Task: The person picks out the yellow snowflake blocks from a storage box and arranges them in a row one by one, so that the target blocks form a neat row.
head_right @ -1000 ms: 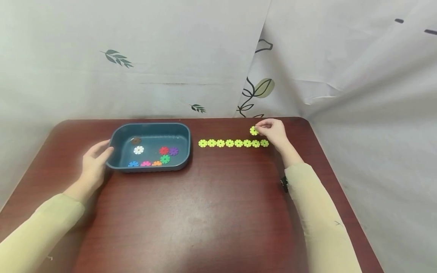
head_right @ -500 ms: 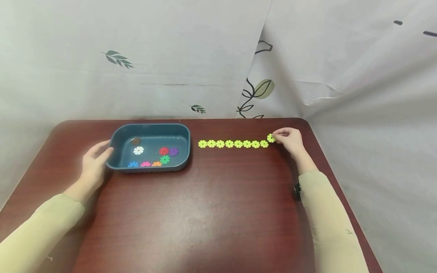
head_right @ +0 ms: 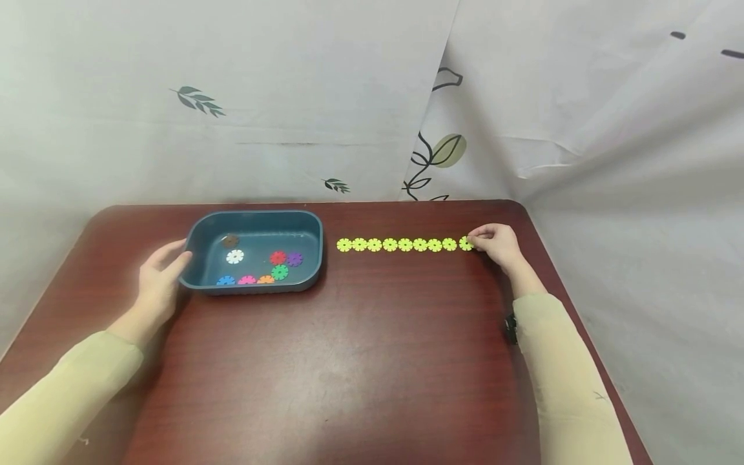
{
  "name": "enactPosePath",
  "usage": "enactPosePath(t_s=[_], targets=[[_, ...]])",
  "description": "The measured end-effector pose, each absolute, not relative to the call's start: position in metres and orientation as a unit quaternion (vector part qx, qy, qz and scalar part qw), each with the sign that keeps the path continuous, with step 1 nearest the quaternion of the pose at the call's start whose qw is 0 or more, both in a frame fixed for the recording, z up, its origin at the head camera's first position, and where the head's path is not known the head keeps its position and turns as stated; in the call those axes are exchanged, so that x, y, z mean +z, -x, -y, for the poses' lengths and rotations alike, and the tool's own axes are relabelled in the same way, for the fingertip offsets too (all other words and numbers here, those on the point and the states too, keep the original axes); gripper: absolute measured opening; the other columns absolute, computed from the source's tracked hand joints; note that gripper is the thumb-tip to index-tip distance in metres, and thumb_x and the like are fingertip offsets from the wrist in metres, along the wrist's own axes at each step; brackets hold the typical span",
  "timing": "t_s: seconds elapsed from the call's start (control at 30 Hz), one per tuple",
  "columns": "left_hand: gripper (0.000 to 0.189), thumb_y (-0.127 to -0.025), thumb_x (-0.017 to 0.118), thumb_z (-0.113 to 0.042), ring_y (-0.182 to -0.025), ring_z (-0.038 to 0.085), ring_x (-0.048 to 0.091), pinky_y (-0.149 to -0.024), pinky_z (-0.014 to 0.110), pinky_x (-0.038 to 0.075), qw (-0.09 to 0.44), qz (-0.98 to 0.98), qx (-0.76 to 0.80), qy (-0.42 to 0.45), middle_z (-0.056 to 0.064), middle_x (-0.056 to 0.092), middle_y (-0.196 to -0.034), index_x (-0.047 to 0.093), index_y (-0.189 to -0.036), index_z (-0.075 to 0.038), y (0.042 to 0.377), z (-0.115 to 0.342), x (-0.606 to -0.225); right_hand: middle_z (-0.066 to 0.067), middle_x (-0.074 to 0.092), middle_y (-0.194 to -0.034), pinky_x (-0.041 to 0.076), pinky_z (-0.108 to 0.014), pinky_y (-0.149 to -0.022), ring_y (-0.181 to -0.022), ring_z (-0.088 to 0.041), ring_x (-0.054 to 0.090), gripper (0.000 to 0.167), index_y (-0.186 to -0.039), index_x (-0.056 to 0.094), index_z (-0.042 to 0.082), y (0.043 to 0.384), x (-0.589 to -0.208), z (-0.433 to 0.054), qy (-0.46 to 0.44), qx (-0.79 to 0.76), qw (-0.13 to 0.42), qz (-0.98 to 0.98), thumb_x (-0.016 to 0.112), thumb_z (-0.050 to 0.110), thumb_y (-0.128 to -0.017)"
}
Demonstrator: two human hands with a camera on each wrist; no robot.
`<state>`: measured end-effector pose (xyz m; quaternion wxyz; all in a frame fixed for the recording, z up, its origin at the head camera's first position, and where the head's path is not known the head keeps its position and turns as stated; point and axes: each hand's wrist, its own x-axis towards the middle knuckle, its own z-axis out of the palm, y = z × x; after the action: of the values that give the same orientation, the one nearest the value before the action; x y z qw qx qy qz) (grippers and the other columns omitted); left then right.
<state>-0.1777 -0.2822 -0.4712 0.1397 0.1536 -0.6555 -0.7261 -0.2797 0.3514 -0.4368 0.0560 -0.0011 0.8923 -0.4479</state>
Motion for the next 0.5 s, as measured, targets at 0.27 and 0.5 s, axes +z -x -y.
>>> enactPosePath(t_s=[0.27,0.5], targets=[[0.026,-0.101,0.066,-0.002,-0.099,-0.001,0.063,-0.08,0.007,0.053,0.138,0.668,-0.717,-0.143,-0.017,0.072,-0.104,0.075,-0.118,-0.019,0.1765,0.2837,-0.4705,-0.006,0.079,-0.088,0.048,-0.015,-0.065,-0.067,0.009,0.058,0.028,-0.111,0.074,-0.01,0.2832,-0.4398,-0.3512,0.015,-0.362,0.03,-0.932,0.074,0.015,-0.099],[0.025,-0.101,0.068,-0.004,-0.1,-0.001,0.064,-0.08,0.007,0.053,0.141,0.671,-0.714,-0.139,-0.019,0.072,-0.105,0.076,-0.12,-0.018,0.1759,0.2826,-0.4705,-0.01,0.08,-0.09,0.046,-0.014,-0.065,-0.067,0.009,0.057,0.028,-0.109,0.076,-0.007,0.2832,-0.4417,-0.352,0.01,-0.335,0.017,-0.942,0.077,0.019,-0.097]])
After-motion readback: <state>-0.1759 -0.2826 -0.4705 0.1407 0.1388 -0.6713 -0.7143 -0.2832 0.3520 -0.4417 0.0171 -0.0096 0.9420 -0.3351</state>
